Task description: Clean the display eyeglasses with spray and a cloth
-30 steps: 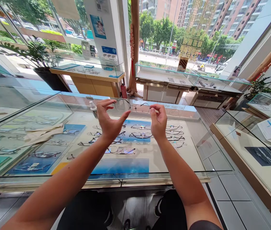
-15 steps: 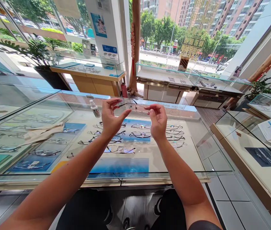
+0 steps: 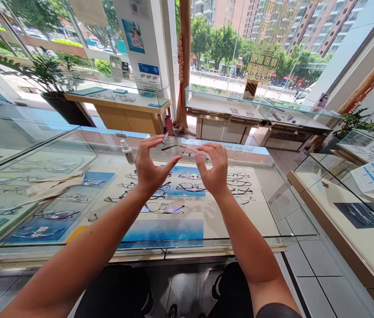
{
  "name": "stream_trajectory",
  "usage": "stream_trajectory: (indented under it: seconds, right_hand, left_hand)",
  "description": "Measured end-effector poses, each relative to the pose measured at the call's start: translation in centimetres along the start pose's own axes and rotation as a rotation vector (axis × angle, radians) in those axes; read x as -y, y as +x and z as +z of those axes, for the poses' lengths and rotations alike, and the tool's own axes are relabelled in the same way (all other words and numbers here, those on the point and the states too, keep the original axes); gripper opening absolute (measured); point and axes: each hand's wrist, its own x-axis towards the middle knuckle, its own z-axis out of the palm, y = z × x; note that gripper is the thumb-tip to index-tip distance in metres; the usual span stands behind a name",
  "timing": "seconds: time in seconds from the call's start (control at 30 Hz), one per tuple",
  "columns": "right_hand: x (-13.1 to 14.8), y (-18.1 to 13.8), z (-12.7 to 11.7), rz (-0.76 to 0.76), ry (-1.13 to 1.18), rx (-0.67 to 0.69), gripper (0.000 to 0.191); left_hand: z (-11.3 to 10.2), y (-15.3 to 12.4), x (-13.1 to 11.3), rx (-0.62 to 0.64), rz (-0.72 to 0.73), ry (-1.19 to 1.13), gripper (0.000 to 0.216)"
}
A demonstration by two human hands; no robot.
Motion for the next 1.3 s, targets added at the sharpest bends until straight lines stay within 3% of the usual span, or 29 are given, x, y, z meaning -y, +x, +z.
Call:
stream_trajectory:
  seconds: [0.33,0.57,0.87,1.1,1.17,1.23,1.3]
  right_hand:
    - [-0.2,-0.2,-0.2,0.064,-0.087,0.19,0.014]
    - [-0.7,0.1,-0.3,0.127,0.024,0.251,0.017]
    - [-2.0,0.8,-0.7,0.472,0.471,0.485,0.032]
    - [-2.2,0.5,-0.2,0.652,0.623,0.477,0.042]
    - [-2.3,0.4,0.1,0.668,0.638,0.448,0.043]
    - [-2.4,0.3,0.3,0.677,0.63,0.397,0.045]
    - [-2.5,0.1,0.6,0.676,0.607,0.332,0.046]
  left_hand:
    - [-0.2,0.0,-0.8,0.085,0.109,0.036,0.057]
    - [-0.1,-0.1,-1.2,0.16,-0.018,-0.08,0.056]
    - [-0.1,0.0,-1.2,0.285,-0.221,-0.424,0.06]
    - [-0.1,0.1,-1.2,0.314,-0.234,-0.429,0.059]
    - [-0.1,0.2,-1.4,0.287,-0.199,-0.342,0.063]
    - [-0.2,0.2,-1.7,0.155,-0.145,-0.187,0.064]
    - [-0.4,0.2,-2.2,0.001,-0.099,-0.051,0.052]
